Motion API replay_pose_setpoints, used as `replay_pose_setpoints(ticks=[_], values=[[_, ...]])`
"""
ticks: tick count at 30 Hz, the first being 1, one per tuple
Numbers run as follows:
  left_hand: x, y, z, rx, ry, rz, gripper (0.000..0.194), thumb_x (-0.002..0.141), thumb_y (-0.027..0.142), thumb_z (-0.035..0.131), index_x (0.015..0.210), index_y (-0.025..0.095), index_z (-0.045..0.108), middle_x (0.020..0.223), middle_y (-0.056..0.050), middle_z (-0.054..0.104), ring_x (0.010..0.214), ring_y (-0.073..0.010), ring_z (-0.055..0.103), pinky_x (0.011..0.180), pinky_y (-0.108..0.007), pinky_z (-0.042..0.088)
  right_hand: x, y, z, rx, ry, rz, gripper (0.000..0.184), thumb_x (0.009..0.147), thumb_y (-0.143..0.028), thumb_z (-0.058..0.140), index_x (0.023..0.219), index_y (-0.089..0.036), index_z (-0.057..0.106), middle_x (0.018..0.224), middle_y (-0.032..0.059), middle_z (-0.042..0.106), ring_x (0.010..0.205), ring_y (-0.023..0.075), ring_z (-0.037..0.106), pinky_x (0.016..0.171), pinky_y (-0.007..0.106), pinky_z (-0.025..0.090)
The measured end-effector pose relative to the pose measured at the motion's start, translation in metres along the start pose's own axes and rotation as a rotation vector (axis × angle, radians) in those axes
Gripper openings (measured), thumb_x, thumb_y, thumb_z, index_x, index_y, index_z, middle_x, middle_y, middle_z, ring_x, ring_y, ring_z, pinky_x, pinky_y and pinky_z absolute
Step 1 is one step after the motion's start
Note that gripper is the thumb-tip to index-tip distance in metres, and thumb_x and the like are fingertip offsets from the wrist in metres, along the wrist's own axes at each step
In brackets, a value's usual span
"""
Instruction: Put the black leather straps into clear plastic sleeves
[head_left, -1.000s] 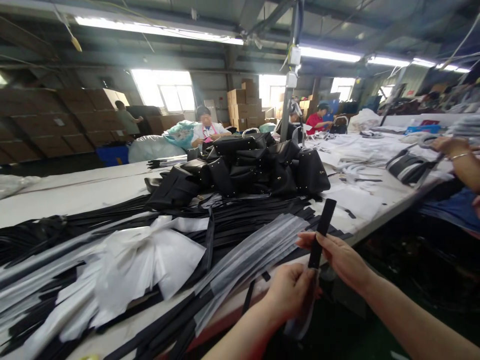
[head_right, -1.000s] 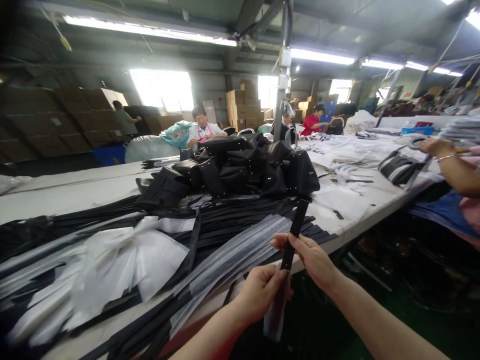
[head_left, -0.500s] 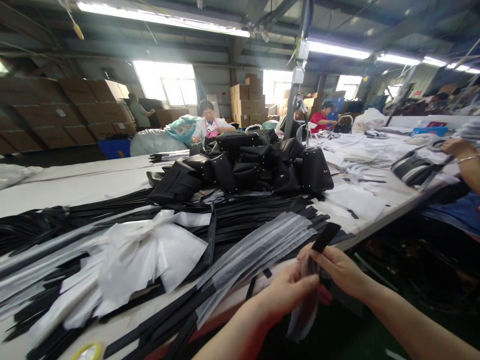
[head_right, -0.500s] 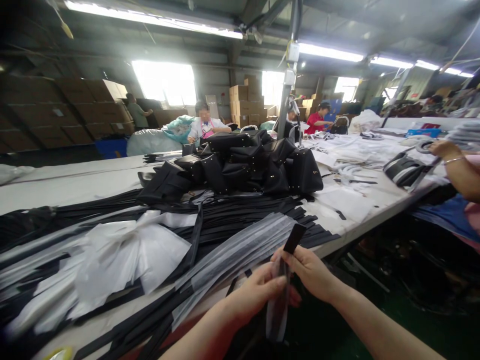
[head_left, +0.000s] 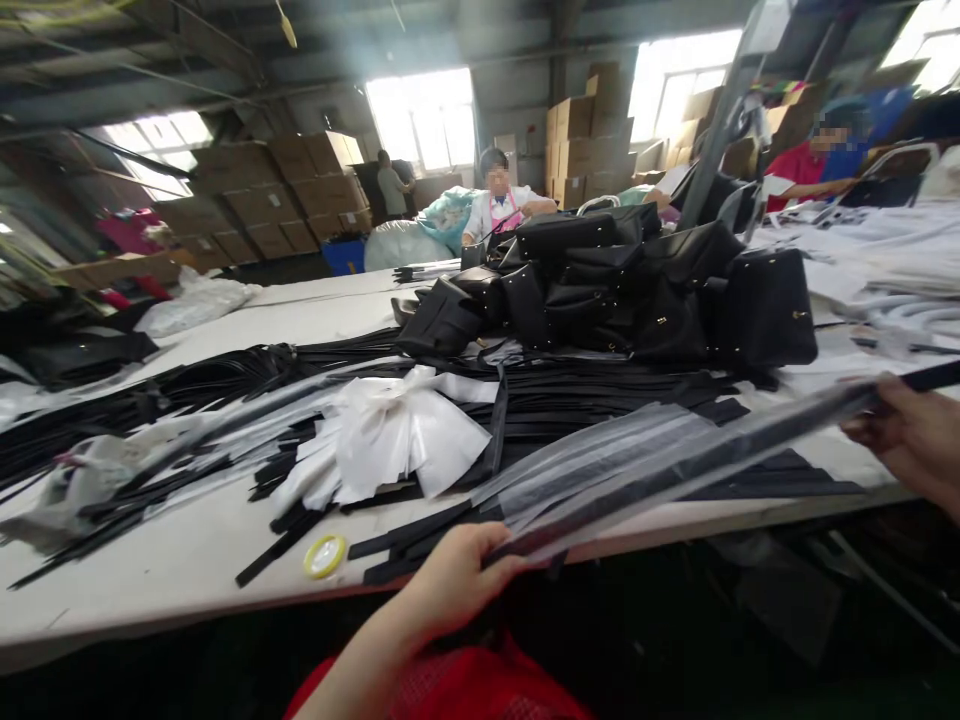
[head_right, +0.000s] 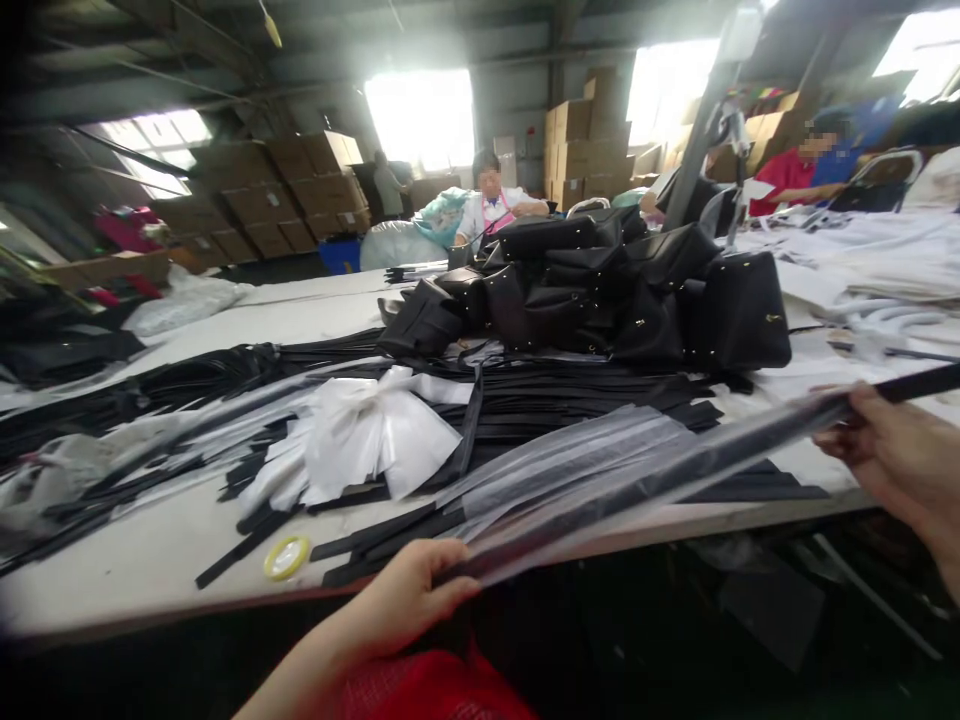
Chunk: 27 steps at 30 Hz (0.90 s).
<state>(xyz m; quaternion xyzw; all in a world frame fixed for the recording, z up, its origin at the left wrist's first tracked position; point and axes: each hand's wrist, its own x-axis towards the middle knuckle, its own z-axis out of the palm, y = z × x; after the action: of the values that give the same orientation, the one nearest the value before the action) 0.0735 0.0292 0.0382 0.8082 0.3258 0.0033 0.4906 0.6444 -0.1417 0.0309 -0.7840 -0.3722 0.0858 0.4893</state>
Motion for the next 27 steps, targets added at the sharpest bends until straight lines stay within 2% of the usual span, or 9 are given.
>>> replay_pose_setpoints(ticks=[3,6,7,9,11,13,15,19,27], values=[[0.015,-0.004,-0.030,0.250,0.176,0.022,0.029,0.090,0.041,0.050,0.082,0.018,0.066,0.078,0.000,0.066,0.075,-0.0170,0.059,0.069,-0.026,0.044,0.016,-0.024,0.058,0.185,0.002,0.062,0.041,0.087,-0.067,0.043,0.091,-0.028,0.054,0.079,0.0110,0.062,0.067,0.0277,0.061,0.068,0.049,0.053],[0.037,-0.018,-0.039,0.416,0.195,-0.042,0.032,0.090,0.043,0.048,0.093,0.019,0.068,0.094,-0.006,0.071,0.090,-0.0227,0.065,0.081,-0.031,0.048,0.032,-0.032,0.102,-0.203,-0.109,0.045,0.050,0.094,-0.056,0.026,0.105,-0.018,0.057,0.085,0.0170,0.066,0.083,0.0311,0.067,0.075,0.048,0.055],[0.043,-0.024,-0.036,0.475,0.207,-0.074,0.033,0.087,0.042,0.052,0.103,0.017,0.067,0.107,-0.009,0.070,0.102,-0.0254,0.064,0.090,-0.034,0.047,0.035,-0.031,0.111,-0.318,-0.116,0.042,0.050,0.092,-0.053,0.032,0.110,-0.014,0.058,0.090,0.0199,0.067,0.091,0.0342,0.067,0.079,0.050,0.054],[0.049,-0.039,-0.028,0.602,0.240,-0.167,0.058,0.076,0.039,0.065,0.127,0.012,0.057,0.136,-0.017,0.057,0.127,-0.0311,0.052,0.106,-0.038,0.039,0.035,-0.026,0.123,-0.454,-0.104,0.012,0.055,0.082,-0.046,0.052,0.121,-0.007,0.055,0.109,0.0256,0.065,0.112,0.0407,0.060,0.093,0.056,0.048],[0.049,-0.053,-0.018,0.695,0.235,-0.261,0.091,0.064,0.037,0.074,0.143,0.006,0.041,0.153,-0.023,0.036,0.142,-0.0348,0.034,0.117,-0.041,0.027,0.028,-0.022,0.134,-0.590,-0.190,-0.152,0.077,0.069,-0.037,0.064,0.135,-0.002,0.045,0.135,0.0287,0.051,0.132,0.0421,0.044,0.109,0.056,0.036],[0.046,-0.064,-0.012,0.740,0.187,-0.310,0.104,0.060,0.034,0.075,0.148,0.002,0.031,0.158,-0.025,0.025,0.147,-0.0352,0.024,0.120,-0.041,0.020,0.017,-0.020,0.147,-0.743,-0.382,-0.368,0.098,0.058,-0.028,0.070,0.146,-0.004,0.033,0.151,0.0242,0.035,0.142,0.0372,0.031,0.117,0.047,0.027],[0.044,-0.071,-0.009,0.767,0.163,-0.310,0.102,0.061,0.030,0.070,0.149,0.001,0.028,0.159,-0.024,0.023,0.148,-0.0338,0.022,0.121,-0.041,0.018,0.008,-0.020,0.163,-0.867,-0.594,-0.505,0.114,0.049,-0.023,0.074,0.152,-0.008,0.026,0.157,0.0202,0.027,0.146,0.0355,0.024,0.119,0.045,0.024],[0.044,-0.076,-0.009,0.773,0.183,-0.298,0.092,0.063,0.025,0.064,0.146,0.003,0.032,0.151,-0.023,0.037,0.142,-0.0336,0.034,0.118,-0.040,0.026,0.001,-0.026,0.190,-0.998,-0.820,-0.521,0.128,0.040,-0.023,0.079,0.154,-0.008,0.021,0.158,0.0225,0.021,0.146,0.0394,0.021,0.118,0.050,0.022],[0.051,-0.072,-0.008,0.744,0.185,-0.267,0.062,0.057,0.027,0.070,0.114,0.011,0.055,0.120,-0.017,0.057,0.117,-0.0338,0.052,0.103,-0.040,0.042,0.009,-0.044,0.206,-1.032,-0.851,-0.652,0.112,0.046,-0.022,0.073,0.149,-0.012,0.033,0.135,0.0200,0.051,0.123,0.0371,0.049,0.109,0.045,0.034]])
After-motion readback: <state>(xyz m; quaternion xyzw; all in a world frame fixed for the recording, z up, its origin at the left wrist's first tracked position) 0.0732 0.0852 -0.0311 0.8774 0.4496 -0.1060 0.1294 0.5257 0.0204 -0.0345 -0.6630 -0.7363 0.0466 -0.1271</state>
